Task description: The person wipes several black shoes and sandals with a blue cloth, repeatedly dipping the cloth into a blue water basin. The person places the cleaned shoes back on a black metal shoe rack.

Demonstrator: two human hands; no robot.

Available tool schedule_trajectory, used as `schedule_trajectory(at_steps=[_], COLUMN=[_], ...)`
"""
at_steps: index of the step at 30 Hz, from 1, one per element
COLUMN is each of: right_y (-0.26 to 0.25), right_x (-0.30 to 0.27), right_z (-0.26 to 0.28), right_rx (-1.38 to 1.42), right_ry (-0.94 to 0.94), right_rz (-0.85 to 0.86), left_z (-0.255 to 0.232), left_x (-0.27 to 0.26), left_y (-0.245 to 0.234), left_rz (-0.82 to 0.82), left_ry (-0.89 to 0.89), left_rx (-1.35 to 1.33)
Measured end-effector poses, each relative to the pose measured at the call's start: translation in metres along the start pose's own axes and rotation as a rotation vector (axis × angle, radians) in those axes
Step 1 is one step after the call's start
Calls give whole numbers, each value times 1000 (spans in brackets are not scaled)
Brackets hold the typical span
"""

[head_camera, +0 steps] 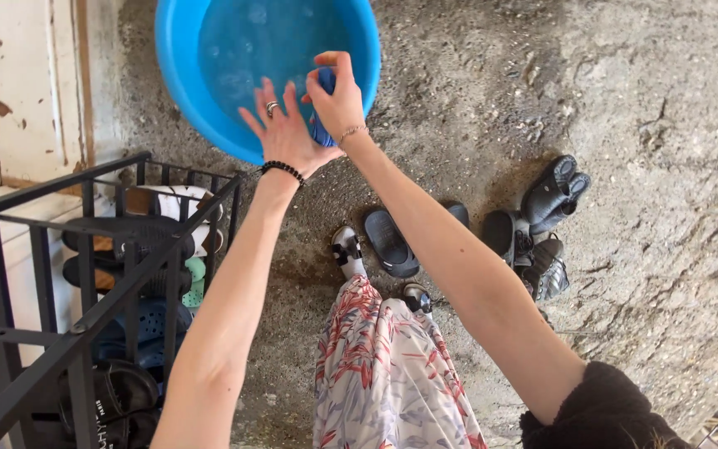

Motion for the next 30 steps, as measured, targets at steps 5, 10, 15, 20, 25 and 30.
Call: schedule_trajectory(at_steps=[5,10,15,20,25,30], right_y=[-53,-122,-183,-227,-299,-387], right_x=[-27,-29,-42,-46,-58,-71], right_z=[0,-33,-50,-91,-157,-221], right_rx=[-202,-297,-382,-455,-571,-704], right_ry=[-320,-269,-292,-241,-153,10], right_rz=[-286,-376,-359,-245,-308,-441], left_z=[-29,-76,-118,-146,-196,-222], left_x=[-12,-19,-20,-11,-9,-4], left_y=[0,8,65,127,165,260], left_rz=[57,-93,-105,93,420,259], left_ry=[46,265,474,308,297,461], left_rx=[603,555,590,658,757,755])
Point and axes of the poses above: each hand's wrist, its own x-axis towards the middle knuckle, its own y-axis out of the palm, z = x × y, the point moved 1 cm from there along x, towards the middle knuckle, and after that the axes turned 14 degrees about y, right-handed, at the moved point
